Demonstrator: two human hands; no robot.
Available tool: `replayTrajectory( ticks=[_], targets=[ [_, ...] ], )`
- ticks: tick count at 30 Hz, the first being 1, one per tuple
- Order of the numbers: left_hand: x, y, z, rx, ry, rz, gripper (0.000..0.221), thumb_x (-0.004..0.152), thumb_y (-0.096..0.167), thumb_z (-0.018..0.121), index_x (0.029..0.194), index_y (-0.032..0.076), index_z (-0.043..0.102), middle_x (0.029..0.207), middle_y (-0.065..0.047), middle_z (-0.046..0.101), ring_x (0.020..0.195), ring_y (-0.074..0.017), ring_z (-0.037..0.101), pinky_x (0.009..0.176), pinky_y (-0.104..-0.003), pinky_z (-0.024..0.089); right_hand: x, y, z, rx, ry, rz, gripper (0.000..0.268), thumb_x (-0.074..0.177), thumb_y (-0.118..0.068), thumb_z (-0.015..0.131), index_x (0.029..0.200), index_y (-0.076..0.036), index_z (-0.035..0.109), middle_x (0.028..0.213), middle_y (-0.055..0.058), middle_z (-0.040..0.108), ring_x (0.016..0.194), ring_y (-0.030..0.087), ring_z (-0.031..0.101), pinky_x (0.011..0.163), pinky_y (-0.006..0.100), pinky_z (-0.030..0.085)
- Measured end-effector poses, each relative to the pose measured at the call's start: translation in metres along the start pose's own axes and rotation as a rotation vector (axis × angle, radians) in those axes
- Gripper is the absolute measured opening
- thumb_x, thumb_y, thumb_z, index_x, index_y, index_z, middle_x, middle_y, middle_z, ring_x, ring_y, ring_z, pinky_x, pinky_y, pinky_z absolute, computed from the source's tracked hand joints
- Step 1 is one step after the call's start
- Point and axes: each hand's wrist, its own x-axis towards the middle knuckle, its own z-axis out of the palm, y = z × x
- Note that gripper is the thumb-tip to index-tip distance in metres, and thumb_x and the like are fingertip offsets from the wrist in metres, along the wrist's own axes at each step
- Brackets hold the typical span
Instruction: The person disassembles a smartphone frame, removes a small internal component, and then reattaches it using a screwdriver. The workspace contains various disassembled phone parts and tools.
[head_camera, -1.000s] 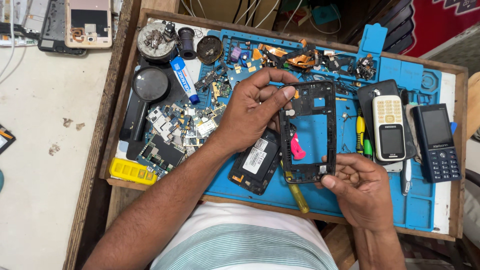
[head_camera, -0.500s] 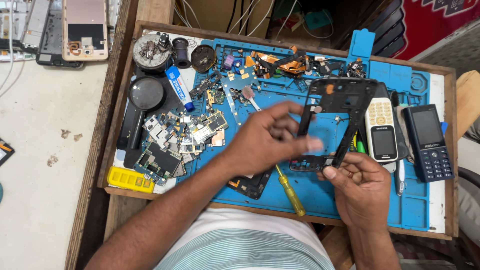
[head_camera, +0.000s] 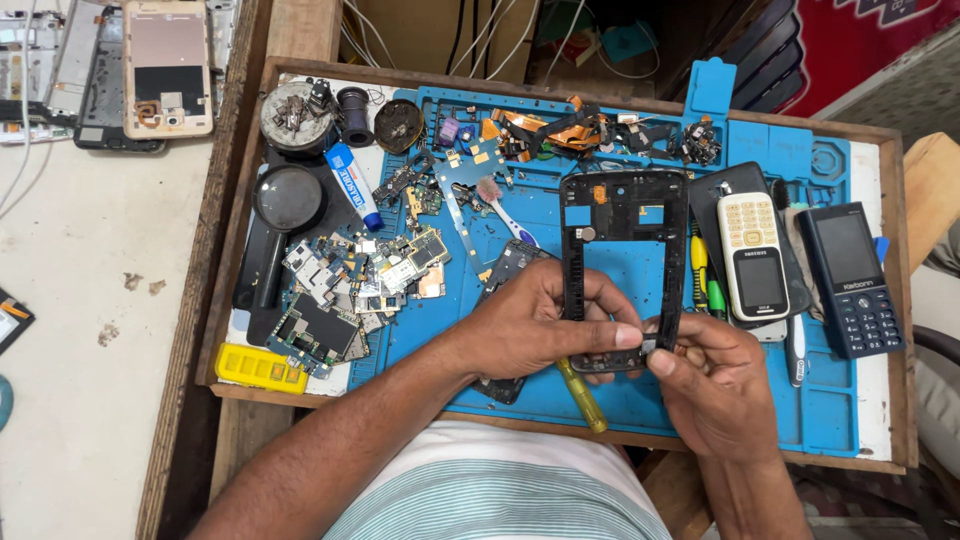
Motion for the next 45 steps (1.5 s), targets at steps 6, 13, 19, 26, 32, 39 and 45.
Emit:
replayTrajectory(
  ticks=[6, 13, 19, 26, 32, 39, 45],
  targets=[
    [-0.001, -0.004, -0.001, -0.046, 0.062, -0.056, 0.028, 0.099, 0.021, 0.074, 0.111, -0.004, 0.07, 0.092, -0.01, 0.076, 0.078, -0.0132, 0.073, 0.069, -0.028, 0.063, -0.001, 0.005, -0.008, 0.044, -0.007, -0.004, 0.027, 0.099, 0.002, 0.069, 0.124, 0.011, 0.068, 0.11, 0.021, 0.074, 0.097, 0.026, 0.074, 0.087, 0.04, 0.062],
    [0.001, 0.001, 0.001, -0.003, 0.156, -0.076, 0.028, 0.098, 0.022, 0.075, 0.108, -0.004, 0.07, 0.087, -0.01, 0.075, 0.071, -0.0128, 0.071, 0.064, -0.028, 0.061, 0.001, 0.012, -0.004, 0.065, 0.085, -0.053, 0.024, 0.102, 0.0, 0.067, 0.125, 0.008, 0.066, 0.111, 0.025, 0.075, 0.096, 0.032, 0.076, 0.085, 0.046, 0.064],
    [0.001, 0.008, 0.003, 0.057, 0.227, -0.086, 0.026, 0.097, 0.021, 0.074, 0.106, -0.003, 0.071, 0.084, -0.009, 0.075, 0.067, -0.0125, 0.072, 0.06, -0.028, 0.063, 0.001, 0.006, 0.003, 0.032, 0.171, -0.08, 0.029, 0.111, -0.011, 0.055, 0.126, 0.012, 0.066, 0.109, 0.025, 0.074, 0.093, 0.031, 0.075, 0.084, 0.044, 0.063],
    [-0.001, 0.009, -0.001, 0.039, 0.261, -0.023, 0.024, 0.098, 0.02, 0.074, 0.107, -0.003, 0.071, 0.083, -0.008, 0.073, 0.065, -0.0129, 0.071, 0.059, -0.028, 0.063, 0.002, -0.001, 0.006, -0.012, 0.249, -0.098, 0.027, 0.115, -0.011, 0.053, 0.126, 0.011, 0.065, 0.104, 0.023, 0.071, 0.09, 0.027, 0.072, 0.083, 0.039, 0.061],
    [0.0, 0.006, -0.005, -0.016, 0.251, -0.014, 0.024, 0.099, 0.018, 0.073, 0.109, -0.003, 0.069, 0.083, -0.007, 0.072, 0.066, -0.0132, 0.072, 0.06, -0.028, 0.063, 0.001, 0.002, 0.005, -0.078, 0.248, -0.109, 0.022, 0.111, -0.007, 0.058, 0.123, 0.01, 0.065, 0.103, 0.022, 0.072, 0.089, 0.026, 0.073, 0.08, 0.038, 0.062],
    [0.001, 0.006, -0.009, -0.056, 0.262, -0.042, 0.024, 0.098, 0.017, 0.073, 0.108, -0.004, 0.068, 0.08, -0.007, 0.07, 0.063, -0.0138, 0.07, 0.056, -0.028, 0.062, -0.001, 0.004, 0.005, -0.111, 0.218, -0.123, 0.02, 0.109, -0.005, 0.06, 0.121, 0.01, 0.066, 0.101, 0.022, 0.072, 0.092, 0.025, 0.073, 0.08, 0.037, 0.063],
    [0.0, 0.006, -0.009, -0.038, 0.261, -0.034, 0.023, 0.098, 0.018, 0.073, 0.108, -0.003, 0.069, 0.08, -0.007, 0.07, 0.064, -0.0134, 0.071, 0.057, -0.029, 0.063, -0.002, 0.004, 0.006, -0.118, 0.234, -0.118, 0.02, 0.108, -0.004, 0.061, 0.12, 0.011, 0.066, 0.101, 0.022, 0.072, 0.091, 0.025, 0.073, 0.081, 0.037, 0.062]
  ],
)
